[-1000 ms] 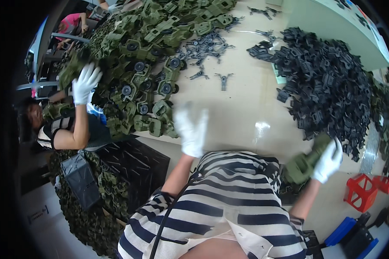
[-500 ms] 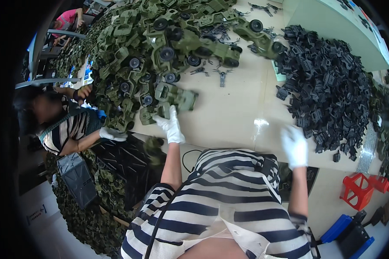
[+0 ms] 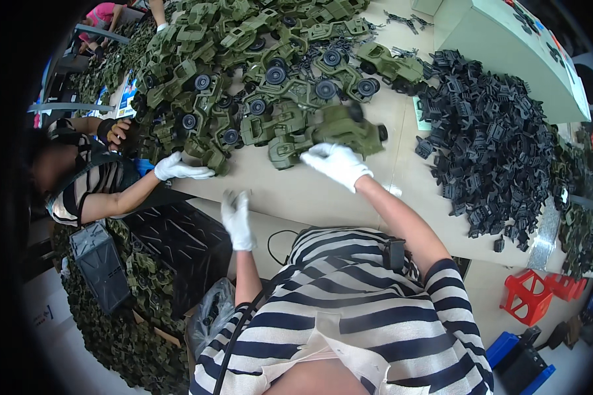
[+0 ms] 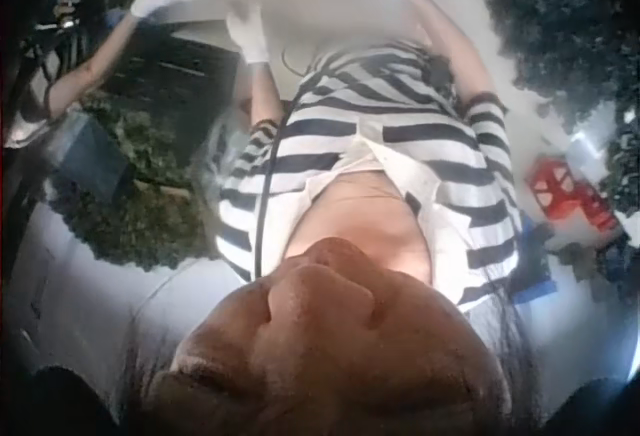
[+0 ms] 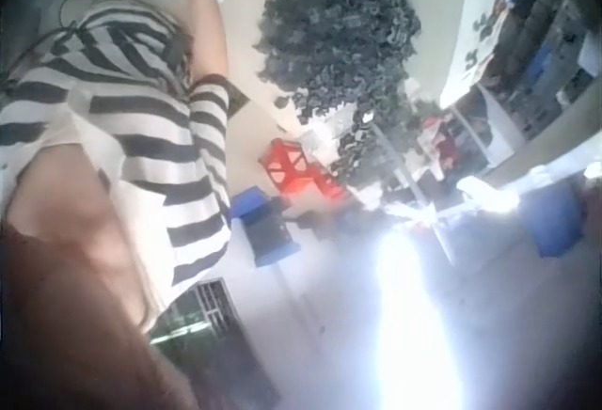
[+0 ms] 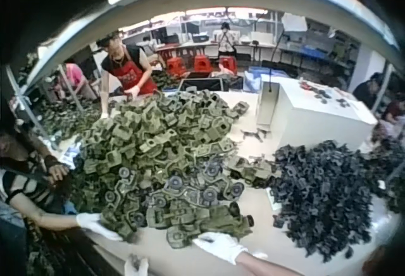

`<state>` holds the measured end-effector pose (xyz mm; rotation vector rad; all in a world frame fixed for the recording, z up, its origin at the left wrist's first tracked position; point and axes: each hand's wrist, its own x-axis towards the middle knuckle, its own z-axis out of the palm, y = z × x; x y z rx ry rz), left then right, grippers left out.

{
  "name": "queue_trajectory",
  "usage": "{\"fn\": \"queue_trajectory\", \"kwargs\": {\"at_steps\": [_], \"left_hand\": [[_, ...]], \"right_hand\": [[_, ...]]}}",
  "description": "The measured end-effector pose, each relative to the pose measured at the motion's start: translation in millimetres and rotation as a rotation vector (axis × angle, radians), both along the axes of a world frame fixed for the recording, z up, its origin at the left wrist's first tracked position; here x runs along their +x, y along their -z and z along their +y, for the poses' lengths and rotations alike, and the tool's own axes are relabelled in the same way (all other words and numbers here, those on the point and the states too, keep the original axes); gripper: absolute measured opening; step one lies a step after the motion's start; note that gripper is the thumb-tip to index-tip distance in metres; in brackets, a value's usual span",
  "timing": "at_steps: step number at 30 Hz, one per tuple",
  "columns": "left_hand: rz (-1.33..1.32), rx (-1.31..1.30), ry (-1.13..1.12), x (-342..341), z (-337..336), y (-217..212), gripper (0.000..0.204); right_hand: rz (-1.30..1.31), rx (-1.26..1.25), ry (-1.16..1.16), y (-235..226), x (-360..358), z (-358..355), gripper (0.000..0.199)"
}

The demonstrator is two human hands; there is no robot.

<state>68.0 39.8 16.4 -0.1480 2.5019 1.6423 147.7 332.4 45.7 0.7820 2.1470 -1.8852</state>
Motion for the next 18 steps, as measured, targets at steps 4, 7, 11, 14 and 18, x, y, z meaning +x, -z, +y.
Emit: {"fn": "queue_trajectory", "kwargs": {"at_steps": [4, 7, 11, 14, 18], "left_hand": [[0.574, -0.49, 0.457, -13, 80, -7, 0.085], [0.652, -0.509, 0.678, -21, 139, -31, 0.083], [0.43, -0.533, 0.863, -19, 159, -31, 0.072], [0.088, -0.478, 0.945, -13, 153, -54, 0.065], [0.01, -0.237, 0.821, -1, 117, -40, 0.061]], "right_hand": [[-0.218, 0.285, -0.097, -2, 0, 41, 0.05], [-0.244, 0.37, -0.08, -7, 24, 53, 0.049], [-0.215, 0.417, 0.097, 2, 45, 66, 0.039], [-0.058, 0.624, 0.237, 12, 38, 65, 0.037], [0.163, 0.997, 0.176, 1, -2, 37, 0.033]]}}
